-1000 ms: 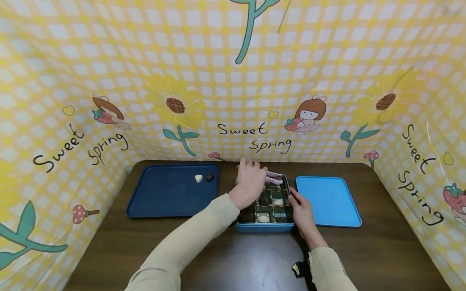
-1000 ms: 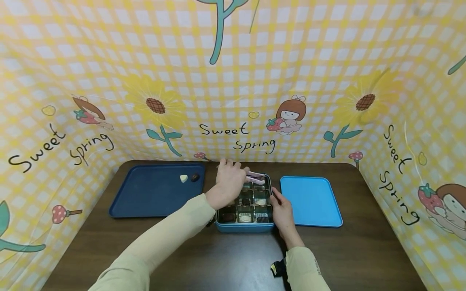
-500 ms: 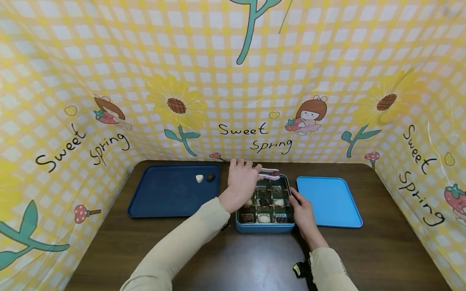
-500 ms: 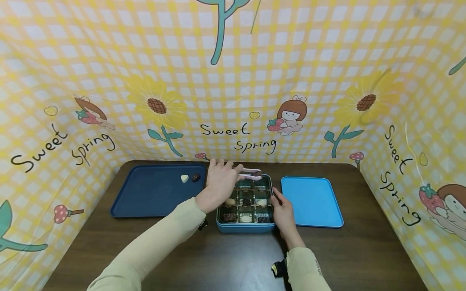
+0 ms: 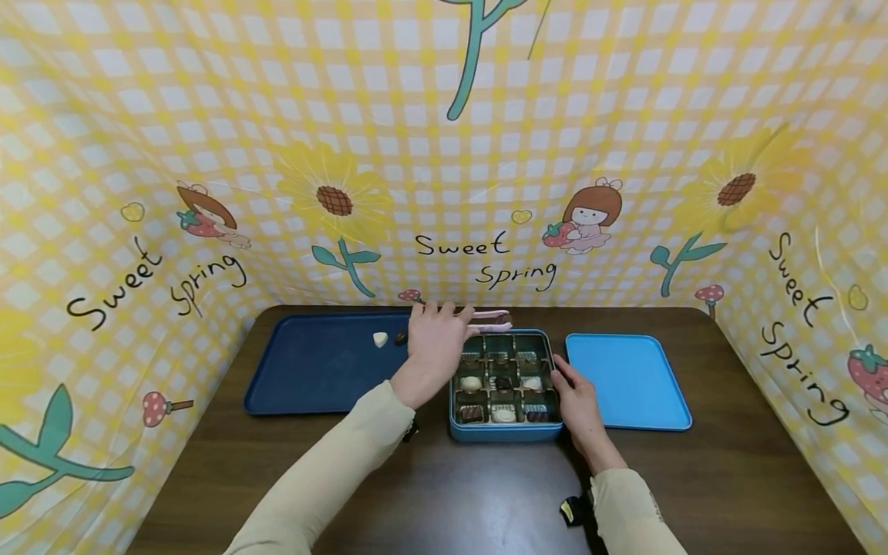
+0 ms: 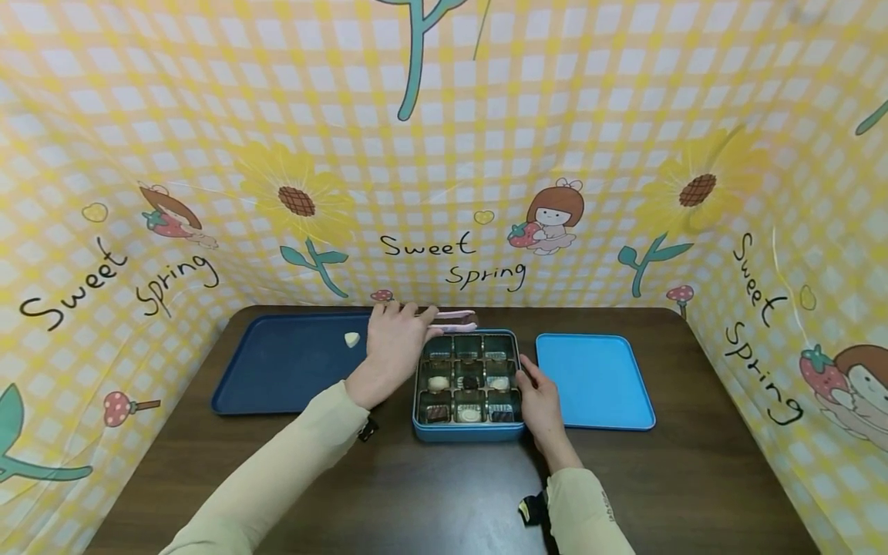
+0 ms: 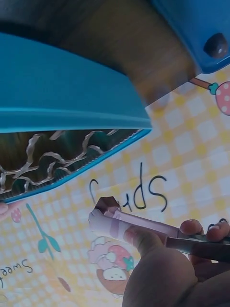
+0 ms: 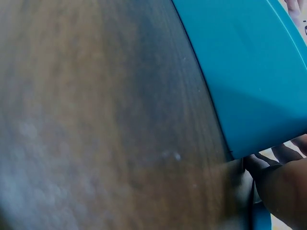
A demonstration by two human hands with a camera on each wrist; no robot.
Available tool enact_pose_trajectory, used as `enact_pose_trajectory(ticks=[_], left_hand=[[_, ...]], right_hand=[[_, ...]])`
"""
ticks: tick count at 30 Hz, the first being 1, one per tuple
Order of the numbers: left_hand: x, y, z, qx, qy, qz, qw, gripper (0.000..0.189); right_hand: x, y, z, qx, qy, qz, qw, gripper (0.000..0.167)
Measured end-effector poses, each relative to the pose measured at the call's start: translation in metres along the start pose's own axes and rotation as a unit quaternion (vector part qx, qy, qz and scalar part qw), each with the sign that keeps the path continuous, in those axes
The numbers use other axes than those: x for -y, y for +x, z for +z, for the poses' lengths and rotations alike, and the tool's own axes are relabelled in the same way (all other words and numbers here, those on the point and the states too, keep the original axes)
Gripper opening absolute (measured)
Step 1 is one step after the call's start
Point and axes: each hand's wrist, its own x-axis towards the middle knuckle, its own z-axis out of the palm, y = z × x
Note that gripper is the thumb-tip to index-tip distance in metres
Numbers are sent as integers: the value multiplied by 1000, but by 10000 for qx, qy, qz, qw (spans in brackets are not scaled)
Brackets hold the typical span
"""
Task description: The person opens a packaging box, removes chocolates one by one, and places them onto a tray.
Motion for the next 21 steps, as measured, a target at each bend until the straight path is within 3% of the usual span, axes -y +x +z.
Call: enact_pose_trajectory(ticks=[12, 21], left_hand=[[23, -9, -2, -379, -44, -224, 9990, 35], [42, -23, -4, -532, -303, -492, 9969, 38]], right_hand=[[-1, 0, 0, -10, 23, -8, 10000, 51], [-1, 1, -1, -9, 110, 42, 9999, 50]])
